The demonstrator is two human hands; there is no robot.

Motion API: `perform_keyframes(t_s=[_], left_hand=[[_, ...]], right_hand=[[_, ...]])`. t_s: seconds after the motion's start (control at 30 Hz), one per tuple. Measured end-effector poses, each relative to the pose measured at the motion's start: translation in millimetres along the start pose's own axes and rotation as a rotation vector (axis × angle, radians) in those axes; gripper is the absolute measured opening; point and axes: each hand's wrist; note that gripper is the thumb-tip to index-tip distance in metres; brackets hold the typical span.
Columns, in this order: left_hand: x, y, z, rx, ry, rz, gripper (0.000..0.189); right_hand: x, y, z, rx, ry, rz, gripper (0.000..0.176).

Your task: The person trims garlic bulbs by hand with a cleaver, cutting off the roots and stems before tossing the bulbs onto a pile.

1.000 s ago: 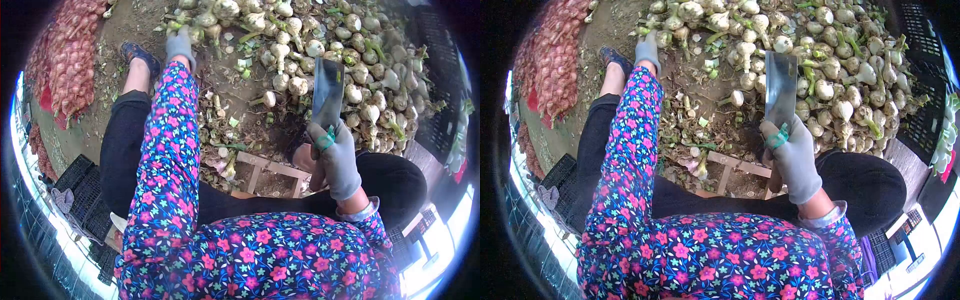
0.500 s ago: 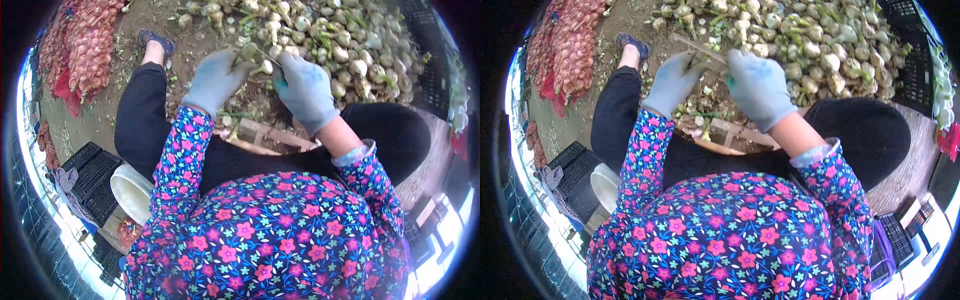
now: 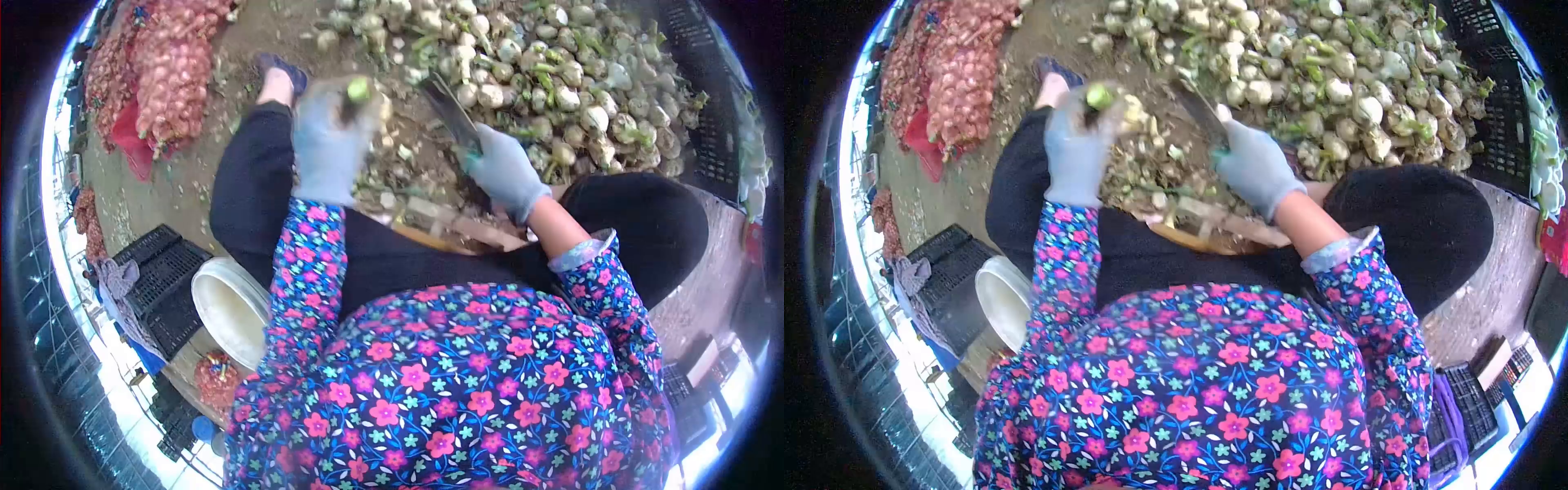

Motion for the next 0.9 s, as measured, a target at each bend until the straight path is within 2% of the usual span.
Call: perform_keyframes(t_s=[0.03, 0.1, 0.17, 0.23, 0.3, 0.37, 0.4, 0.43, 0.5, 0.57, 0.6, 0.63, 0.73, 0.83, 0.87, 0.9], left_hand=[[3, -4, -4, 0.008, 0.111, 0.148, 0.033], [34, -2, -9, -0.133, 0.650, 0.798, 0.044], [42, -3, -4, -0.260, 0.862, 1.081, 0.055], [35, -15, 3, -0.487, 0.862, 1.164, 0.060], [39, -8, -2, -0.584, 0.856, 1.148, 0.066], [36, -11, -9, -0.735, 0.482, 0.924, 0.067], [23, -20, -3, -0.817, 0.507, 0.947, 0.058], [20, -23, -5, -0.879, 0.444, 0.778, 0.062], [10, -38, 3, -0.956, 0.367, 0.769, 0.070], [11, -44, 16, -0.867, 0.478, 0.908, 0.071], [13, -48, 24, -0.714, 0.479, 0.957, 0.057], [13, -47, 24, -0.714, 0.480, 0.962, 0.057], [4, -43, 20, -0.673, 0.349, 0.808, 0.032], [-5, -50, 34, -0.629, 0.251, 0.693, 0.031], [-4, -53, 40, -0.603, 0.386, 0.849, 0.030], [-2, -57, 48, -0.607, 0.388, 0.849, 0.030]], right_hand=[[2, 2, -4, 0.027, 0.020, -0.010, 0.036], [-8, 5, 0, 0.043, -0.031, -0.142, 0.034], [-23, 11, 5, 0.074, -0.086, -0.221, 0.035], [-25, 23, 5, 0.065, -0.147, -0.297, 0.033], [-37, 39, 11, 0.118, -0.131, -0.046, 0.030], [-36, 37, 14, 0.143, -0.045, 0.112, 0.029], [-36, 33, 14, 0.146, -0.001, 0.188, 0.029], [-33, 29, 14, 0.141, 0.048, 0.264, 0.029], [-29, 18, 13, 0.188, 0.175, 0.305, 0.027], [-26, 12, 14, 0.169, 0.199, 0.346, 0.025], [-28, 13, 15, 0.193, 0.279, 0.391, 0.024], [-30, 15, 16, 0.219, 0.359, 0.433, 0.023], [-42, 19, 20, 0.216, 0.430, 0.496, 0.021], [-32, 13, 25, 0.228, 0.480, 0.545, 0.021], [-29, 12, 24, 0.222, 0.495, 0.554, 0.021], [-25, 9, 25, 0.217, 0.510, 0.561, 0.022]])
Point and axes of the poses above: each hand's wrist, its own z-axis away from the middle knuckle, its own y-axis out of the back of the hand, x = y × z
